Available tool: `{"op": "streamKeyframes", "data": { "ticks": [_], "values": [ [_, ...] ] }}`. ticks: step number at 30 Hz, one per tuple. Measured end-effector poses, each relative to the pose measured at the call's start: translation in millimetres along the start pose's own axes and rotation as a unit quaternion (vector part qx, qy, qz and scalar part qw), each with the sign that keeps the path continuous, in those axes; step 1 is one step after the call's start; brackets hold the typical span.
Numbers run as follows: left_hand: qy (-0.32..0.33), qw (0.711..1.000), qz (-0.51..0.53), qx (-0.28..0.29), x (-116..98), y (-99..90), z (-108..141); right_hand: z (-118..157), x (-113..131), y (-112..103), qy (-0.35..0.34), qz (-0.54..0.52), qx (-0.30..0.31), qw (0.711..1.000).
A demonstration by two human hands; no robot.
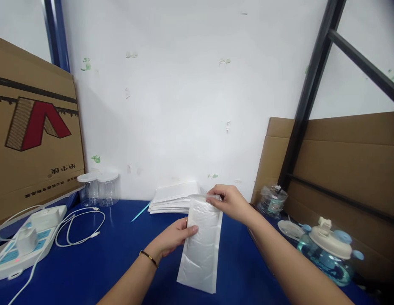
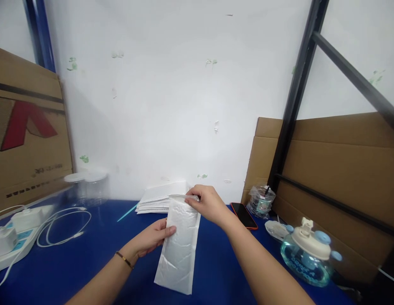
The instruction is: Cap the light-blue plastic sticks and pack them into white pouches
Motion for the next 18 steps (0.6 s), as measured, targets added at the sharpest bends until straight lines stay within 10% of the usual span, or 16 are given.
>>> {"op": "streamKeyframes", "data": {
  "ticks": [6, 12, 18],
  "values": [
    [-0.073, 0.995, 0.064, -0.019, 18.7, -3.3, -0.8, 27.7, -2.3, 0.0, -0.049, -0.138, 0.047, 0.988],
    [-0.161, 0.978, 0.049, 0.124, 22.2, 19.7, 5.0, 66.0, 3.4, 8.9, -0.045, -0.128, 0.118, 0.984],
    [-0.236, 0.959, 0.103, 0.116, 44.2, 9.4, -9.8, 50.5, -94.5, -34.0, 0.174, -0.164, -0.043, 0.97]
  ]
}}
Point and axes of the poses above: each hand's wrist, its own z-axis away from the middle knuckle, its own y-axis out of the palm, x = y × z, the point moved 3 cm from there along -z, towards the middle knuckle, and after that the axes turned 11 degrees about -x, right-handed, at the moved point
